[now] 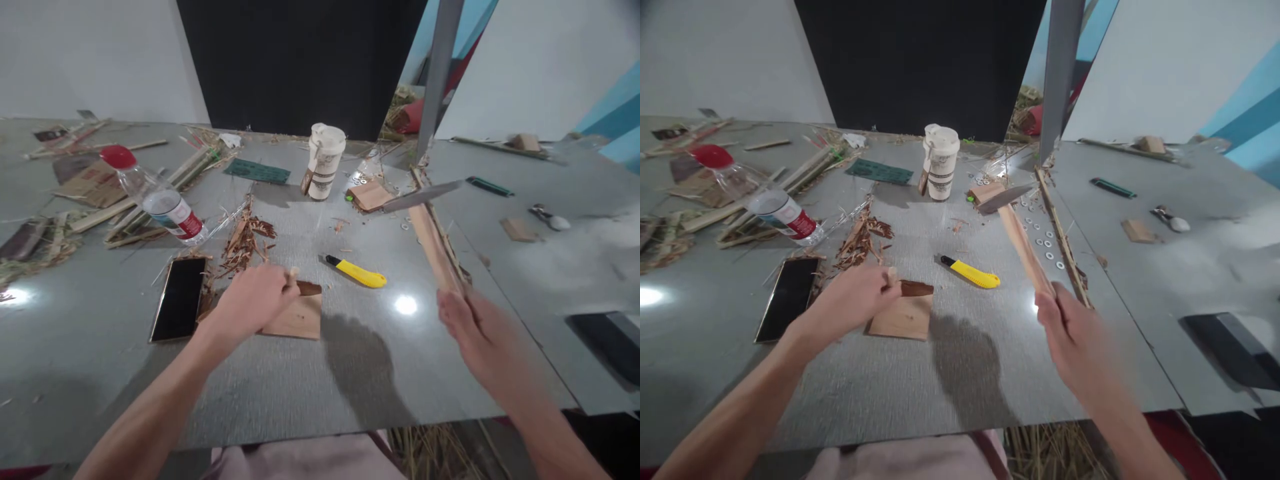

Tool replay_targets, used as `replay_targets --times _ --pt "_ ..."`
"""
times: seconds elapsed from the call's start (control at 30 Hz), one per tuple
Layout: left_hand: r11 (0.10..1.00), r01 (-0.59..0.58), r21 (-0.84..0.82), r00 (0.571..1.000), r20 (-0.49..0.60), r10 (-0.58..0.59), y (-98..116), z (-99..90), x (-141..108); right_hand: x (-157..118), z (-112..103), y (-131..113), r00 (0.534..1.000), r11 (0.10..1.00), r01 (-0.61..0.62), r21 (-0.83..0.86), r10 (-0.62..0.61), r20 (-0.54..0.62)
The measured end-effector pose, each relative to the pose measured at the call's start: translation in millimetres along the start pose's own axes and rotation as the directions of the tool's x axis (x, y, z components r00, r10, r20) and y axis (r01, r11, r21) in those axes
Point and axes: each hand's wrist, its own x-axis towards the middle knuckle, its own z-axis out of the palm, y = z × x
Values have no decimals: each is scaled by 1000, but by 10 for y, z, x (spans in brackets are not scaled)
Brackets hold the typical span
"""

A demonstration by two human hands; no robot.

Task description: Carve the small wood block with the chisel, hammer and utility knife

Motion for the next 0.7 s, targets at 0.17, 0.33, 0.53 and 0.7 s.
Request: replay_targets --times 0.17,0.33,0.53,0.7 --pt "964 -119 -239 985 -147 85 -251 -201 -173 519 258 270 999 967 -44 -250 37 -32" --pt "746 -281 -603 867 -494 -72 -305 -143 -406 839 658 475 999 948 9 -317 4 41" --pt "477 -452 -754 772 -599 -215 -192 9 -468 1074 813 540 997 962 72 -265 -65 35" --pt "418 -497 -760 750 -619 -234 -120 -8 -409 1082 774 296 976 983 166 -83 -175 -126"
